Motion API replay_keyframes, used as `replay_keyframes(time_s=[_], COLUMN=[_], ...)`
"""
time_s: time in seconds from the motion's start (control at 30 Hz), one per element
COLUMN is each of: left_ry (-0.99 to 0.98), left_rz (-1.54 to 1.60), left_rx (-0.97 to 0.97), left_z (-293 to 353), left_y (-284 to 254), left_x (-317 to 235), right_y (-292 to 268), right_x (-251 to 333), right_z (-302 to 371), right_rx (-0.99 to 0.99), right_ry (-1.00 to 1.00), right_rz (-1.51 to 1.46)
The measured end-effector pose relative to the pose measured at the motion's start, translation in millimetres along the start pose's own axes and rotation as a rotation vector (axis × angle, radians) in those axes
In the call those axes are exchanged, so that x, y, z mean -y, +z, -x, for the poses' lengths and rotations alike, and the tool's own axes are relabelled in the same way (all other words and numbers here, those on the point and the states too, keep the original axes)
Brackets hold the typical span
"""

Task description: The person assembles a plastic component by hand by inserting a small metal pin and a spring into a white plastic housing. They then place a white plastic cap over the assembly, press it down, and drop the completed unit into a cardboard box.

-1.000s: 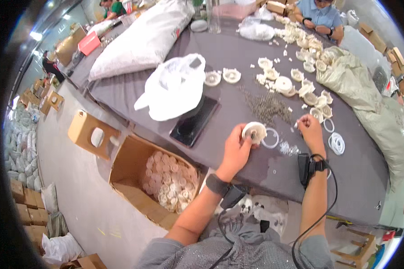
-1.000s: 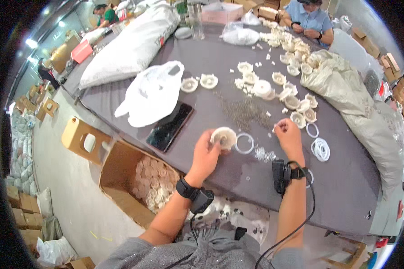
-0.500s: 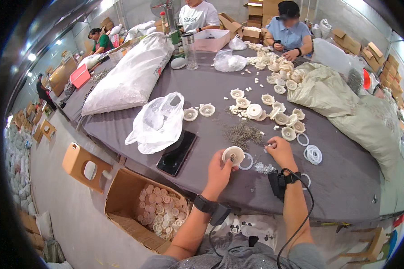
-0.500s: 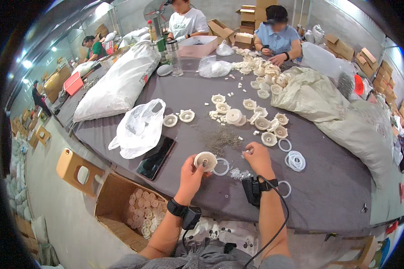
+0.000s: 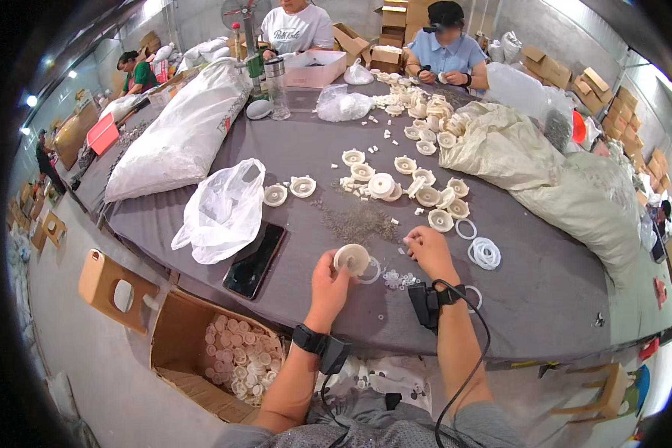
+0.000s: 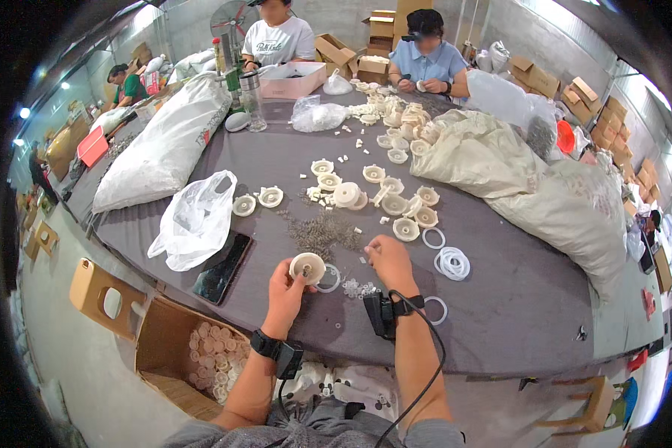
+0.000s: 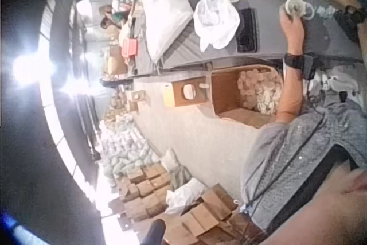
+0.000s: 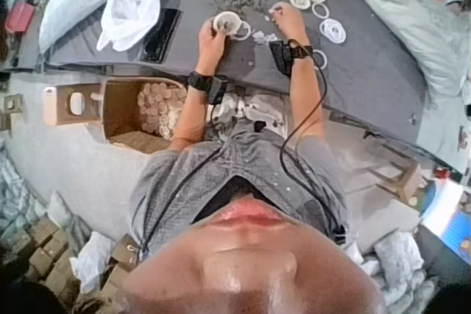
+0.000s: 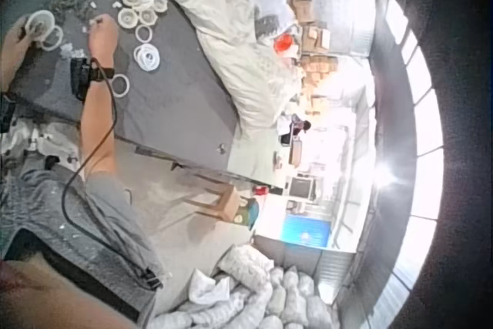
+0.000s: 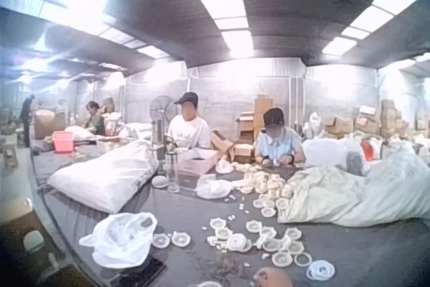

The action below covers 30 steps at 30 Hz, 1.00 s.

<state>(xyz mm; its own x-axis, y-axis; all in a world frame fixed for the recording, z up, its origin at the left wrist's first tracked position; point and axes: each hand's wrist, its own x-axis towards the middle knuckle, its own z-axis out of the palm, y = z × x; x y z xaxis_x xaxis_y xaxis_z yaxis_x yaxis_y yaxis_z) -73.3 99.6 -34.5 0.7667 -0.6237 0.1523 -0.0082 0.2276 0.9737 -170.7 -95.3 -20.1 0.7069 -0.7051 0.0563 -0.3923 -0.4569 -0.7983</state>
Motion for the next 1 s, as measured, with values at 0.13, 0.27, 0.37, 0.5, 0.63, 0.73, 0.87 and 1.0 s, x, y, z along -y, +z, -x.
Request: replay_keyframes(time_s=[0.13,0.27,0.37,0.5,0.63,0.73,0.87,1.0], left_ry=[0.02,0.018,0.031,0.078,0.167,0.163,0.133,0.187], left_rz=[-0.016,-0.032,-0.013,-0.061,-0.136,-0.134,-0.112,-0.155], left_rx=[-0.018,-0.024,-0.047,-0.088,-0.109,-0.105,-0.085,-0.057], left_z=[0.9,1.1,1.3,0.9,-2.8,-1.0,2.5,-0.6], left_y=[3.5,2.2,0.8,0.3,-2.1,-2.3,-0.4,0.8], left_x=[1.7,1.4,3.1,5.6,18.4,17.7,8.4,15.0], right_y=[-3.2,-3.1,1.1,-1.0,2.7,2.9,3.2,-0.1], right_x=[6.0,4.8,-4.3,-17.7,-24.3,-24.5,-28.8,-31.9], right_z=[0.8,-1.1,-6.3,-11.1,-9.5,-8.7,-8.2,-6.9], right_rx=[0.02,-0.008,-0.03,-0.057,-0.036,-0.053,-0.075,-0.068], right_ry=[0.064,0.033,0.036,0.028,-0.039,-0.039,-0.091,-0.08], right_rz=[-0.269,-0.278,-0.316,-0.406,-0.471,-0.471,-0.438,-0.487])
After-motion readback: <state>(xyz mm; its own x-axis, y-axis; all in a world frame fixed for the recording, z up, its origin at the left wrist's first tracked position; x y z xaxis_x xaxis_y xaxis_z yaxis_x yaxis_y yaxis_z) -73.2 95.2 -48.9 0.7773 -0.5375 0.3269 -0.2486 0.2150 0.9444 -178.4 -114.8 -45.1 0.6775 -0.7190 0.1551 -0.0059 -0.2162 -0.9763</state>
